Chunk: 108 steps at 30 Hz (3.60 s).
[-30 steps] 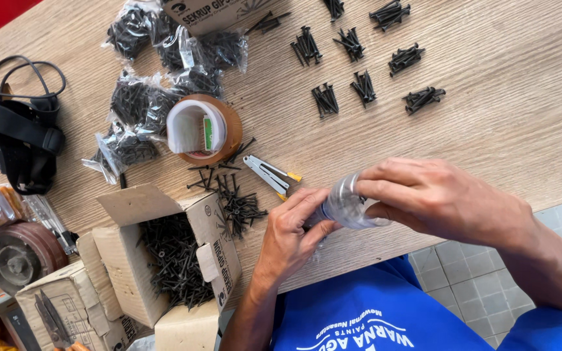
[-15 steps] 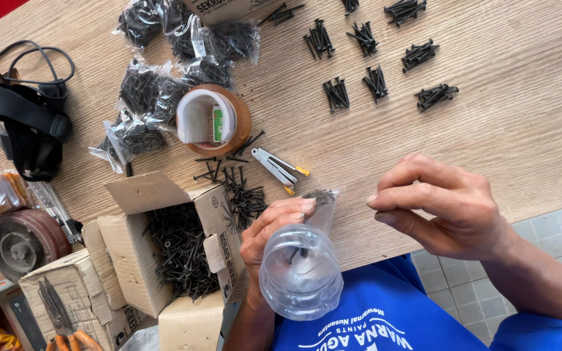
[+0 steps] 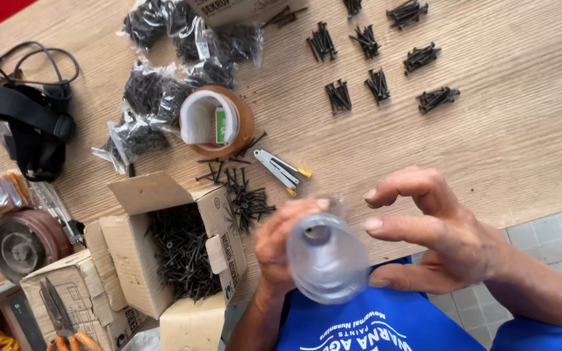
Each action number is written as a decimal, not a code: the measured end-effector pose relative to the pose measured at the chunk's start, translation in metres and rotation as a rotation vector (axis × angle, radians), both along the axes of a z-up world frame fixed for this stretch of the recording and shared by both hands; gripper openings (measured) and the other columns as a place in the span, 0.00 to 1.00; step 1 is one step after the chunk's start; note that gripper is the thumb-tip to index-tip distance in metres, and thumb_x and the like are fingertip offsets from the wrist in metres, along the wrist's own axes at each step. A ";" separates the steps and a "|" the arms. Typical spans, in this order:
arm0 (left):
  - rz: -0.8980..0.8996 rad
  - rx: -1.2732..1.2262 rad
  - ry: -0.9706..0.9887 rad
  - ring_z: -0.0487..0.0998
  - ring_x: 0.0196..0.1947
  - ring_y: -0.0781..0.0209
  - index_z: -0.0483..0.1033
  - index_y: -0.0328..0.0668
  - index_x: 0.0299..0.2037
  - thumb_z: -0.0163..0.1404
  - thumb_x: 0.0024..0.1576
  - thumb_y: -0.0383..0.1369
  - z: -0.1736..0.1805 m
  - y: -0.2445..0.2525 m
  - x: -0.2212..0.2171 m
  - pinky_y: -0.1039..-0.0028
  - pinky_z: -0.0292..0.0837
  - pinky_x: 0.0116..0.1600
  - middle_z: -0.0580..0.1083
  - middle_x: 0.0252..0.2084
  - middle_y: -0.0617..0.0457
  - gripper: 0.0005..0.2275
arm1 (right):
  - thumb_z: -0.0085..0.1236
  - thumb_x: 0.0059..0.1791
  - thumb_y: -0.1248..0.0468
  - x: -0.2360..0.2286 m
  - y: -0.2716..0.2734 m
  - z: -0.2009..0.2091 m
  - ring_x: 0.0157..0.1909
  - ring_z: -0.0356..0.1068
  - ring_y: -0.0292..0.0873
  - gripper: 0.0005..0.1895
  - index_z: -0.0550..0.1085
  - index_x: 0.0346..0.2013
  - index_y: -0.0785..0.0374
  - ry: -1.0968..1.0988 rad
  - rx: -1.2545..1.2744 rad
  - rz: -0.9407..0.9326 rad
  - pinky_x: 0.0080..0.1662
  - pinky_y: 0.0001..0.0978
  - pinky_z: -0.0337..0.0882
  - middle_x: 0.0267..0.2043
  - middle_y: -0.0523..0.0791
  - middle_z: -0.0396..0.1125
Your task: The person repeatedly scoops black screws from a cardboard box into a cut plastic bottle, then pours them into small plastic bags. They seal each bag using a handheld heat sealer and place the finished packages on the table. The process is repeated multiple times.
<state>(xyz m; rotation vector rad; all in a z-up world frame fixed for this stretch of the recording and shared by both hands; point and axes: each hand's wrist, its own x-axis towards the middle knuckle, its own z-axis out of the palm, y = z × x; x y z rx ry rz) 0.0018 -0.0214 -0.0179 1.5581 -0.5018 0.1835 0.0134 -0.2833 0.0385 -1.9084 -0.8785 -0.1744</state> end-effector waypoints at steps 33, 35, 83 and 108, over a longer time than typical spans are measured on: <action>0.624 -0.202 0.575 0.76 0.17 0.61 0.72 0.38 0.39 0.47 0.69 0.35 0.010 -0.014 0.032 0.74 0.79 0.25 0.79 0.28 0.44 0.10 | 0.71 0.50 0.60 0.024 -0.003 -0.027 0.63 0.67 0.56 0.14 0.78 0.44 0.66 0.135 -0.298 -0.352 0.63 0.46 0.78 0.59 0.56 0.59; 0.605 -0.344 0.595 0.74 0.17 0.60 0.71 0.37 0.39 0.48 0.69 0.33 0.002 -0.014 0.032 0.70 0.77 0.24 0.77 0.26 0.42 0.09 | 0.70 0.51 0.61 0.026 -0.001 -0.029 0.62 0.67 0.57 0.14 0.78 0.45 0.66 0.124 -0.297 -0.327 0.63 0.45 0.77 0.59 0.57 0.58; 0.480 -0.166 0.415 0.81 0.28 0.66 0.81 0.33 0.37 0.55 0.65 0.30 0.016 -0.010 -0.002 0.72 0.80 0.38 0.83 0.28 0.42 0.08 | 0.75 0.45 0.70 -0.030 0.093 -0.065 0.36 0.73 0.33 0.16 0.80 0.45 0.67 1.005 0.531 -0.224 0.43 0.28 0.77 0.30 0.43 0.74; 0.282 -0.028 0.116 0.83 0.33 0.52 0.75 0.34 0.41 0.50 0.67 0.29 0.037 -0.011 -0.014 0.71 0.84 0.39 0.80 0.33 0.43 0.06 | 0.70 0.49 0.60 -0.025 0.045 -0.008 0.54 0.79 0.44 0.18 0.78 0.51 0.63 0.155 -0.021 -0.357 0.61 0.33 0.78 0.52 0.49 0.75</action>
